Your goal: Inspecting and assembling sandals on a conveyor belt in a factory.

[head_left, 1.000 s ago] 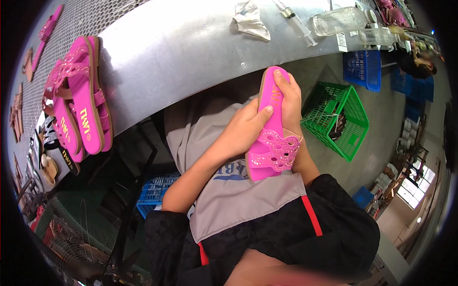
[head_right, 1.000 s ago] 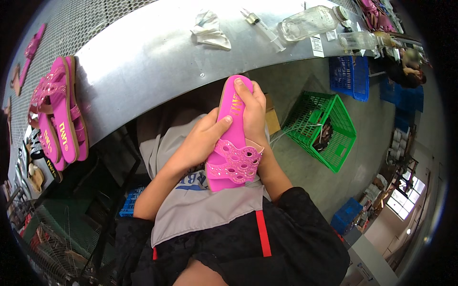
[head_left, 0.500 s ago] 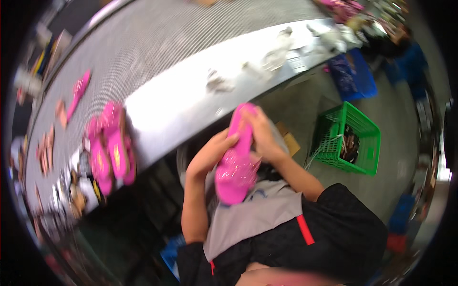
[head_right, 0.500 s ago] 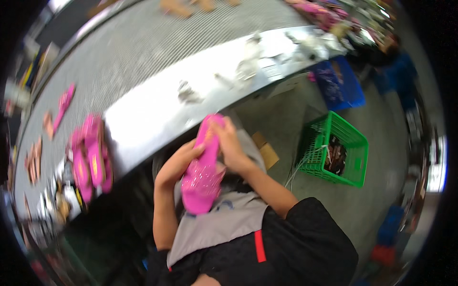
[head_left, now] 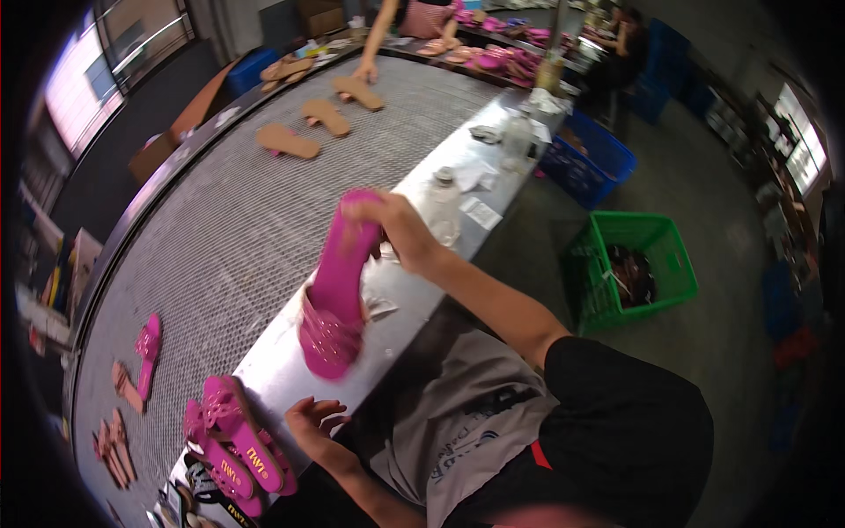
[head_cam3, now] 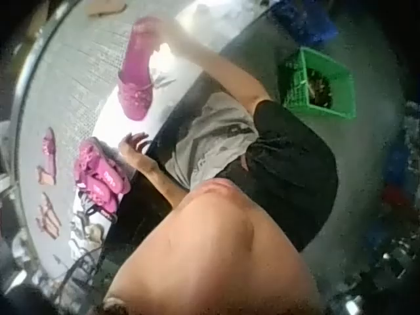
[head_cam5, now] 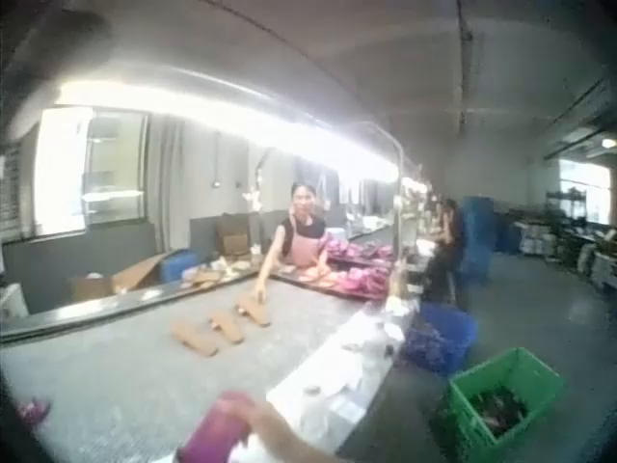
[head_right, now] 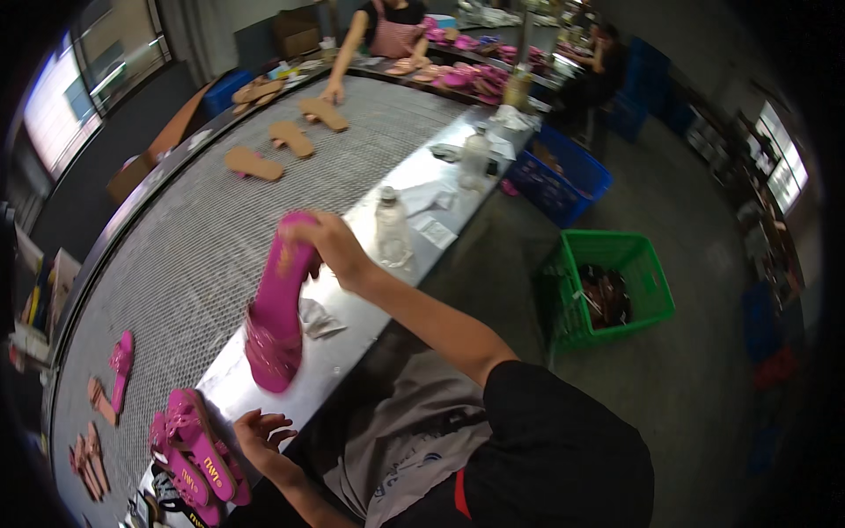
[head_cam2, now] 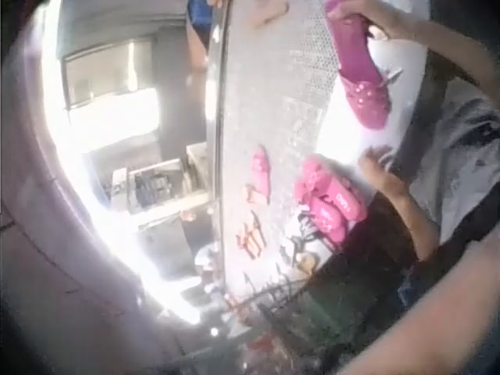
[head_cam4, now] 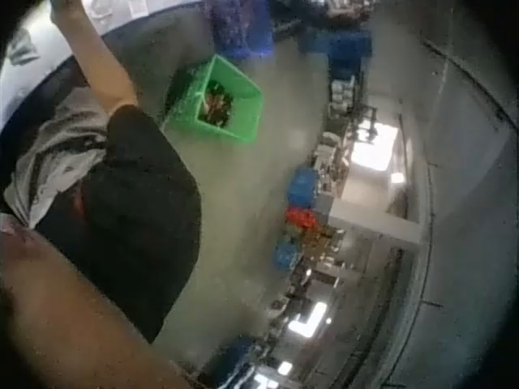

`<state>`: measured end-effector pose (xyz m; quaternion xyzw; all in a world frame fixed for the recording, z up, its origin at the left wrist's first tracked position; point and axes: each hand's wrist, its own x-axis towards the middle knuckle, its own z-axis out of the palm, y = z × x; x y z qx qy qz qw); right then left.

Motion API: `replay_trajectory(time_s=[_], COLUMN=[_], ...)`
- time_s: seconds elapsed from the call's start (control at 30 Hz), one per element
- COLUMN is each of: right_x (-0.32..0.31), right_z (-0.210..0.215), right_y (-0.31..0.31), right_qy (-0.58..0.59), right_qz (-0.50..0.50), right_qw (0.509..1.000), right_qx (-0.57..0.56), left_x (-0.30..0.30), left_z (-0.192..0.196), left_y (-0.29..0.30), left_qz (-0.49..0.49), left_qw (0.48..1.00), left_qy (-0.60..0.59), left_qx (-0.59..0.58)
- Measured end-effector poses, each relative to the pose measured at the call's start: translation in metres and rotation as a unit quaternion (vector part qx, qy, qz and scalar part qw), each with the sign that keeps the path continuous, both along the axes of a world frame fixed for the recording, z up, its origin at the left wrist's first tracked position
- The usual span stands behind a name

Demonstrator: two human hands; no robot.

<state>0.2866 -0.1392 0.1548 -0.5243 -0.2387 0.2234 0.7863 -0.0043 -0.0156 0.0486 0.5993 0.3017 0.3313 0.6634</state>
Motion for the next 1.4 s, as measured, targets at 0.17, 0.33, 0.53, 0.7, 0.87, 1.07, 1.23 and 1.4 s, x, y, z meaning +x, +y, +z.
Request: replay_trajectory(time_s=[0.17, 0.33, 0.53, 0.7, 0.87, 1.07, 1.23, 1.4], right_x=[0.061, 0.132, 0.144, 0.164, 0.162, 0.118, 0.130, 0.129], right_z=[0.025, -0.050, -0.154, -0.170, -0.165, -0.159, -0.159, -0.160], right_y=[0.156, 0.276, 0.321, 0.314, 0.307, 0.305, 0.291, 0.293], right_qy=[-0.195, -0.615, -0.580, -0.584, -0.531, -0.532, -0.530, -0.538], right_qz=[-0.070, -0.150, 0.031, -0.042, -0.042, -0.030, -0.061, -0.072], right_qw=[0.976, 0.772, 0.659, 0.728, 0.700, 0.605, 0.611, 0.609], right_qx=[0.071, -0.060, -0.479, -0.357, -0.475, -0.591, -0.584, -0.579], left_x=[0.009, 0.037, 0.038, 0.038, 0.035, 0.011, 0.025, 0.044], left_z=[-0.034, -0.049, -0.052, -0.044, -0.028, 0.036, 0.106, 0.056], left_y=[0.000, -0.009, -0.010, -0.009, -0.006, 0.042, 0.154, 0.343], left_qz=[0.018, 0.096, 0.129, 0.133, 0.092, -0.033, -0.028, 0.023], left_qw=[0.951, 0.759, 0.743, 0.754, 0.796, 0.857, 0.788, 0.765], left_qy=[0.152, 0.240, 0.218, 0.219, 0.252, 0.148, 0.259, 0.402], left_qx=[0.268, 0.597, 0.619, 0.605, 0.542, 0.492, 0.558, 0.502])
